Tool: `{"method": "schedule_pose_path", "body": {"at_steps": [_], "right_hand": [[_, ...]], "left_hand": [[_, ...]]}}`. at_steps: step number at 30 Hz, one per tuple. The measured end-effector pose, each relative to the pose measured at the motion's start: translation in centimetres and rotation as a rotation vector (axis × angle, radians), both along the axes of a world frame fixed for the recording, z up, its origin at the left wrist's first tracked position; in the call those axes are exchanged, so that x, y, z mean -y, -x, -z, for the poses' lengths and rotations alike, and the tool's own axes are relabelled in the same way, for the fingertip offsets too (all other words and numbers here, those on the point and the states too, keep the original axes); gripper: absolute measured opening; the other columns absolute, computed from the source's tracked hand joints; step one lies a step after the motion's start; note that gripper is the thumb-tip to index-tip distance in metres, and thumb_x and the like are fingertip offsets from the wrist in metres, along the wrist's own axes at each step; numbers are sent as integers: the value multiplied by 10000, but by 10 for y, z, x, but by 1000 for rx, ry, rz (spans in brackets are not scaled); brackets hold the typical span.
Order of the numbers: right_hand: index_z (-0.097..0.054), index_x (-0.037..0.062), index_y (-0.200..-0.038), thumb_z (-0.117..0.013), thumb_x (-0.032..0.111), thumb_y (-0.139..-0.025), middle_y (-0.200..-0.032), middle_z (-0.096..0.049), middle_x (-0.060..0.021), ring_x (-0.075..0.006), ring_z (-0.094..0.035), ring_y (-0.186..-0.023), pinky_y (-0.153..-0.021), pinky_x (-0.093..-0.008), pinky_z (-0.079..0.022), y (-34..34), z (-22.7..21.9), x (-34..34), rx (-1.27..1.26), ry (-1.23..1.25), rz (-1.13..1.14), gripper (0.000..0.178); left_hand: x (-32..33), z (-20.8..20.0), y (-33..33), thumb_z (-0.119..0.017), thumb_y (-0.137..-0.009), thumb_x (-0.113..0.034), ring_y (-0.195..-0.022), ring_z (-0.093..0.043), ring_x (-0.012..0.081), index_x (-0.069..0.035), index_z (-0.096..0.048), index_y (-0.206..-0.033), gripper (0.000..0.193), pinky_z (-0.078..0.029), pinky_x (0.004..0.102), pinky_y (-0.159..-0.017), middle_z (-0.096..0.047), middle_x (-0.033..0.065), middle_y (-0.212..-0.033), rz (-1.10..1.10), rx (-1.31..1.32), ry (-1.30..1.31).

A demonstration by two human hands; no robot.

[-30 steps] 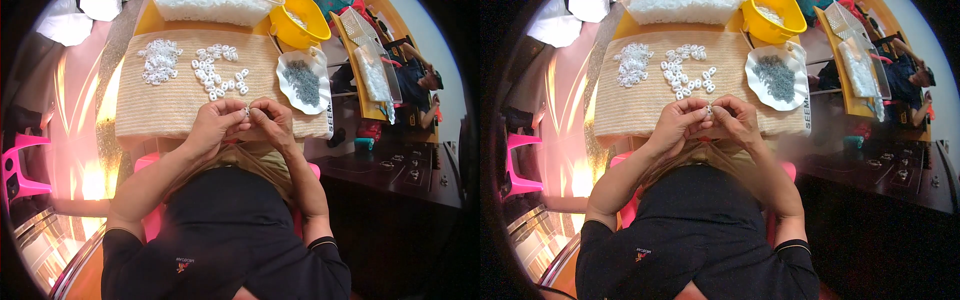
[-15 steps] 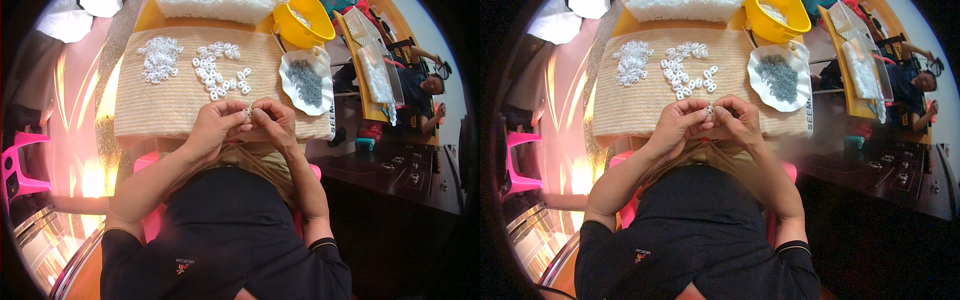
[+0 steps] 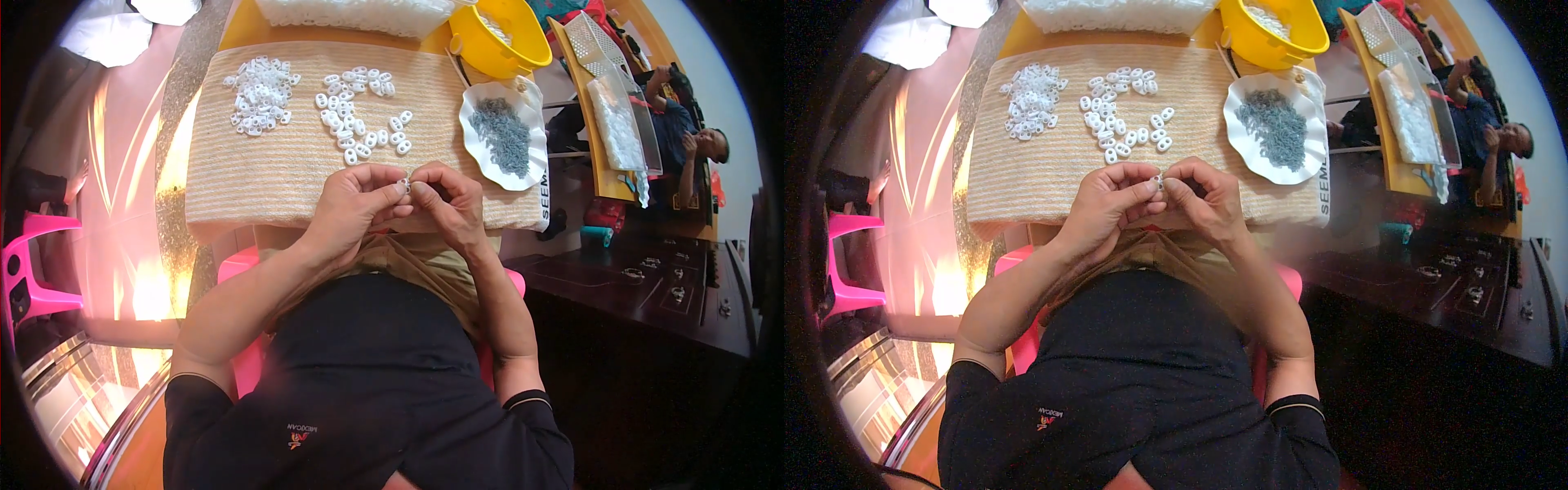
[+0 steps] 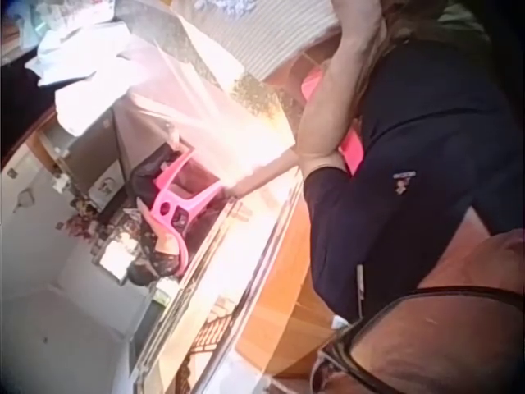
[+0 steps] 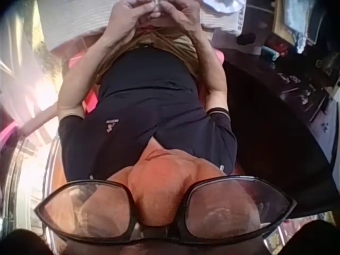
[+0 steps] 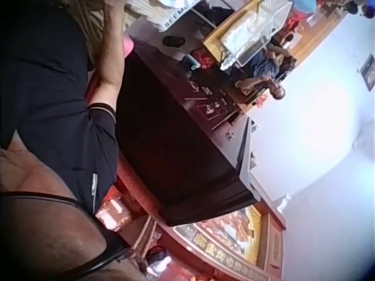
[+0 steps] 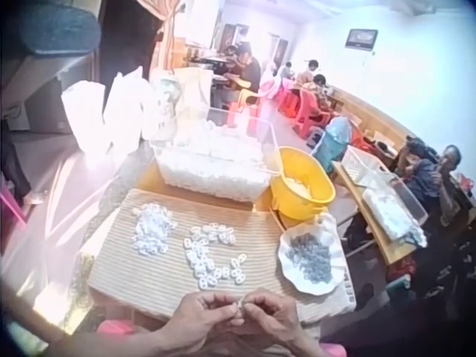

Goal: Assembling tiny screws into small white plastic components by hand.

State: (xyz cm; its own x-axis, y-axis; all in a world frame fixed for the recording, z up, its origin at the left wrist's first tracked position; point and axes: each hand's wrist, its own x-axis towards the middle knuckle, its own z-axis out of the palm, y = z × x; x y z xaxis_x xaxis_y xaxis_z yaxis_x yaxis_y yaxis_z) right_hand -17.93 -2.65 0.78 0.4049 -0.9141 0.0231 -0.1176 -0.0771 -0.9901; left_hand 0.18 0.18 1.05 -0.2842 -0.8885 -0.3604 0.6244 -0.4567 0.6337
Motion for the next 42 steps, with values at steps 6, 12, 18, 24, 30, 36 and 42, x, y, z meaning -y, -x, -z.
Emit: {"method": "schedule_pose_path", "body": {"at_steps": [6,12,18,24,30,36,42], "right_hand": [[-603,-25,-908,-606,61,-904,-854,-598,-20,-63,-546,-741,-669,-206,-449,0,-1,0,-30,47,8,86],[-594,-31,-911,-595,54,-909,-859,-595,-30,-74,-557,-733,-676,-213,-457,3,2,1,35,-61,20,85],[-594,-32,-912,-594,49,-910,-862,-590,-37,-77,-557,-729,-674,-214,-458,4,3,3,14,-29,-20,80],[-608,-34,-917,-599,46,-907,-867,-600,-43,-76,-554,-733,-668,-210,-457,3,3,5,-12,-12,-28,82],[-621,-31,-918,-607,41,-899,-861,-607,-32,-66,-561,-739,-659,-200,-461,3,1,5,-19,6,-30,75],[-625,-31,-914,-617,39,-890,-855,-607,-21,-55,-562,-739,-649,-192,-459,3,2,5,-24,7,-33,74],[-635,-28,-907,-618,37,-887,-823,-616,-20,-58,-568,-721,-634,-193,-464,2,1,5,-45,12,-34,70]], "left_hand": [[0,0,1,-638,-877,-69,-737,-640,99,3,-598,-1009,155,-546,210,-668,-660,58,-881,-10,18,-11],[-1,0,1,-637,-878,-69,-736,-642,103,1,-598,-1006,151,-543,213,-658,-656,51,-866,-9,30,-32],[-1,3,0,-628,-881,-56,-791,-647,127,1,-598,-1027,160,-567,252,-735,-649,70,-925,8,11,-23],[0,1,-1,-631,-881,-62,-790,-650,127,6,-599,-1035,171,-566,247,-735,-650,75,-926,12,19,-30],[0,1,0,-630,-881,-60,-792,-651,129,12,-599,-1035,173,-566,248,-747,-650,78,-927,7,31,-17],[-1,1,1,-631,-878,-52,-797,-649,132,17,-604,-1028,167,-568,255,-756,-649,80,-931,-6,43,-38],[-1,2,2,-634,-873,-41,-796,-650,135,20,-609,-1020,160,-571,259,-748,-651,90,-927,-24,52,-23]]}}
